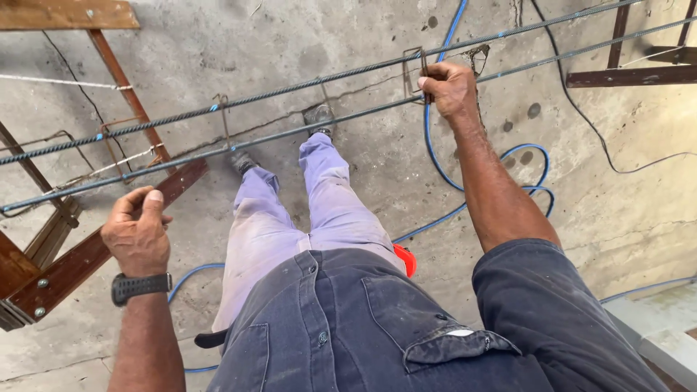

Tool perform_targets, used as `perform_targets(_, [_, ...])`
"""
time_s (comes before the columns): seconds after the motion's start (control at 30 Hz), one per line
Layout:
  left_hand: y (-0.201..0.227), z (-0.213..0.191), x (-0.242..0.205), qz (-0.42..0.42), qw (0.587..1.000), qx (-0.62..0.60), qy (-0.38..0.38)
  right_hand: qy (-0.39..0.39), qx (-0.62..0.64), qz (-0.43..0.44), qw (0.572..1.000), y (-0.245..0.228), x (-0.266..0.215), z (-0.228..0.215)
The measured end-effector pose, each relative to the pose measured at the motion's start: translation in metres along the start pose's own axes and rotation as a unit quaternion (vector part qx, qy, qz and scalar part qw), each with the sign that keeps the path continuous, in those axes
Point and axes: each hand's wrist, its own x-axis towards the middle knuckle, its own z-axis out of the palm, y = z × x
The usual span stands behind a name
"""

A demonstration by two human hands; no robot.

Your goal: Assembling a rebar cage by sliding stirrups onto rods and securing them with wire ties

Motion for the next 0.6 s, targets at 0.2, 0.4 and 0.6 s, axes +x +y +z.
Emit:
perform_targets(0.2, [0.037,0.041,-0.007,-0.013,1.0,0.012,-0.024,-0.018,-0.034,0.01,0.999,0.0,0.011,-0.014])
perform_targets(0.4, [0.061,0.071,-0.006,0.006,0.998,0.036,-0.047,-0.001,-0.043,-0.004,0.999,0.004,0.017,-0.036])
perform_targets(0.6, [0.082,0.088,-0.004,0.018,0.996,0.063,-0.06,0.019,-0.107,-0.073,0.991,0.028,0.03,-0.086])
